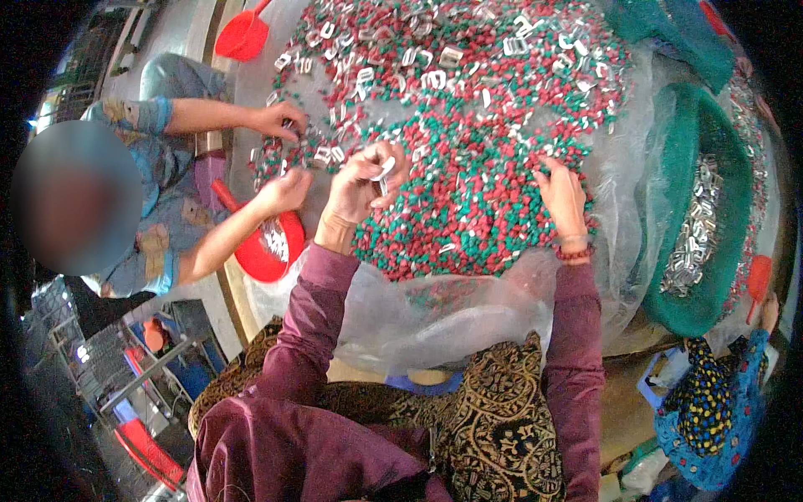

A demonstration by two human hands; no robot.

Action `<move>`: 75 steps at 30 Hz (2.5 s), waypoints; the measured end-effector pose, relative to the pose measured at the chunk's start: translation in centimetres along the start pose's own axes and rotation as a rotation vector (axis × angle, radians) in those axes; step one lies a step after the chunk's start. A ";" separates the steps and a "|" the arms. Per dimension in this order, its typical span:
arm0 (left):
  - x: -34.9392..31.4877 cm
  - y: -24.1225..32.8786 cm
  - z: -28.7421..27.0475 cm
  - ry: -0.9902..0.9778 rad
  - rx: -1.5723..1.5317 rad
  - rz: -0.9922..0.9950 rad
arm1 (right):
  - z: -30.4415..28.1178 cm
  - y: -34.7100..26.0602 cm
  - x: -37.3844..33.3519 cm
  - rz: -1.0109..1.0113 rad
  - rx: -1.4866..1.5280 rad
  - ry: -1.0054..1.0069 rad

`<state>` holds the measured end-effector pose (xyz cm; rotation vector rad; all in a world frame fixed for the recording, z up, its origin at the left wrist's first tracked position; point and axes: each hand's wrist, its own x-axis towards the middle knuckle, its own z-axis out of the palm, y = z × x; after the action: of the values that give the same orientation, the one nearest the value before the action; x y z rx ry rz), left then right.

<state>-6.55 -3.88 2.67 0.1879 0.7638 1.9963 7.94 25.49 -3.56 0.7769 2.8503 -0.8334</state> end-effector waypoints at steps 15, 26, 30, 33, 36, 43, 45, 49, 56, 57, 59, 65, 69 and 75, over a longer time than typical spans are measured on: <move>-1.3 -8.5 2.4 -0.366 2.033 -0.221 | 3.1 0.6 -5.1 0.063 0.559 -0.205; 0.3 -4.4 1.0 -0.069 1.246 -0.214 | -5.3 -3.4 -7.7 -0.151 1.899 -0.538; 1.1 -2.0 0.4 -0.046 0.143 -0.252 | -3.8 -3.4 -6.3 0.022 1.857 -0.476; 2.2 -3.3 -0.2 0.029 0.116 -0.287 | -3.0 -3.4 -6.4 0.096 1.742 -0.483; 3.8 -5.0 -1.3 0.244 0.904 -0.177 | -2.6 -3.4 -7.4 -0.030 1.747 -0.483; 5.9 -9.5 -0.8 0.355 1.967 -0.122 | -3.1 -1.9 -8.5 -0.072 1.908 -0.450; 6.7 -9.7 -1.2 0.346 2.015 -0.176 | -3.4 -2.3 -7.9 0.093 1.728 -0.475; 5.3 -6.3 -0.5 0.326 1.580 -0.161 | -0.9 -3.5 -5.7 0.173 1.023 -0.504; -0.8 -1.8 -0.1 0.019 0.161 -0.179 | 3.2 -4.9 -3.3 -0.373 -0.109 -0.149; -0.8 -1.7 0.4 0.033 0.111 -0.164 | 3.4 -5.1 -3.0 -0.384 -0.170 -0.166; -0.3 -1.6 1.7 0.057 0.009 -0.136 | 3.4 -5.4 -2.8 -0.366 -0.163 -0.148; 1.8 -3.1 1.6 0.228 0.520 -0.451 | 5.2 -1.2 -4.9 -0.072 0.460 -0.190; 4.0 -9.0 -0.7 -0.132 1.277 -0.429 | 2.6 -0.1 -6.8 0.467 1.155 -0.321; 10.8 -6.9 -2.9 0.385 1.239 -0.341 | -0.5 -0.5 -6.8 0.391 1.685 -0.290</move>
<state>-8.48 6.19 -5.49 0.3523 2.0499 1.0079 13.65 22.28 -1.48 0.9826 1.0841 -2.7788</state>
